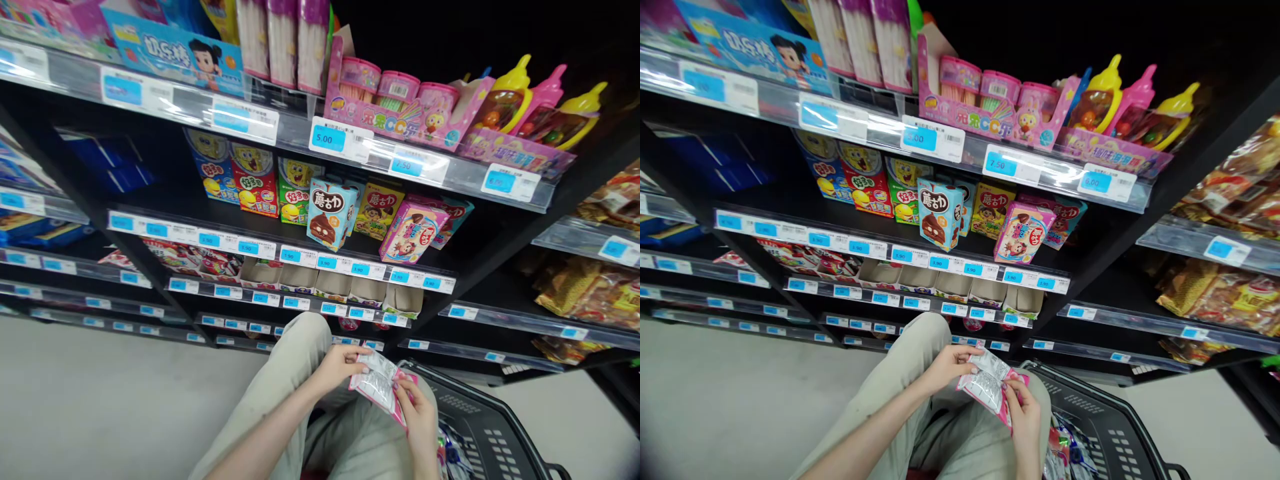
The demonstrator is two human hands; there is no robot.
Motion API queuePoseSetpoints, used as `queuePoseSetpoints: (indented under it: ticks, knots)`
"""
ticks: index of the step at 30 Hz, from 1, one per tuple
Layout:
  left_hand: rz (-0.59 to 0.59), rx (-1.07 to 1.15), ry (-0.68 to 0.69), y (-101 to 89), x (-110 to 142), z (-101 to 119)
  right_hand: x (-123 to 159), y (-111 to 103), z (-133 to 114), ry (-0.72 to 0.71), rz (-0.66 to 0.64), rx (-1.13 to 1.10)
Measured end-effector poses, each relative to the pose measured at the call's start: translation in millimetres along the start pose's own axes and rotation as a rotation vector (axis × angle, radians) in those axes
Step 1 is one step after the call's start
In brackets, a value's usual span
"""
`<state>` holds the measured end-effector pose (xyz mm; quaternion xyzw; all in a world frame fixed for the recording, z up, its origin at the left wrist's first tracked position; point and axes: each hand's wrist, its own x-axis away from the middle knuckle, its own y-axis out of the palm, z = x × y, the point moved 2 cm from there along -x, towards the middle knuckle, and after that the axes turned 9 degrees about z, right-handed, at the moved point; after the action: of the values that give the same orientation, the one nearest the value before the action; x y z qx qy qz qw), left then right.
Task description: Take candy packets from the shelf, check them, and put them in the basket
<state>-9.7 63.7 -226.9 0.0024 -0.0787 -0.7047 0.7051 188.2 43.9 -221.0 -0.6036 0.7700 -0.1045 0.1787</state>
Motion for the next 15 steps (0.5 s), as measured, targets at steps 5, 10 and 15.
queuePoseSetpoints:
  ticks: [5, 10, 15]
  knots:
    - [-0.005, -0.094, -0.009, -4.0, -1, 0, 3, 1, -9, -0.092, -0.104, 0.051]
    - [0.104, -0.14, 0.087, -2.0, 0, -1, 7, 6, -11, -0.154, -0.131, 0.171]
    - [0.189, -0.133, 0.094, 1.4, -4, -12, 10, 11, -15, -0.217, -0.078, 0.312]
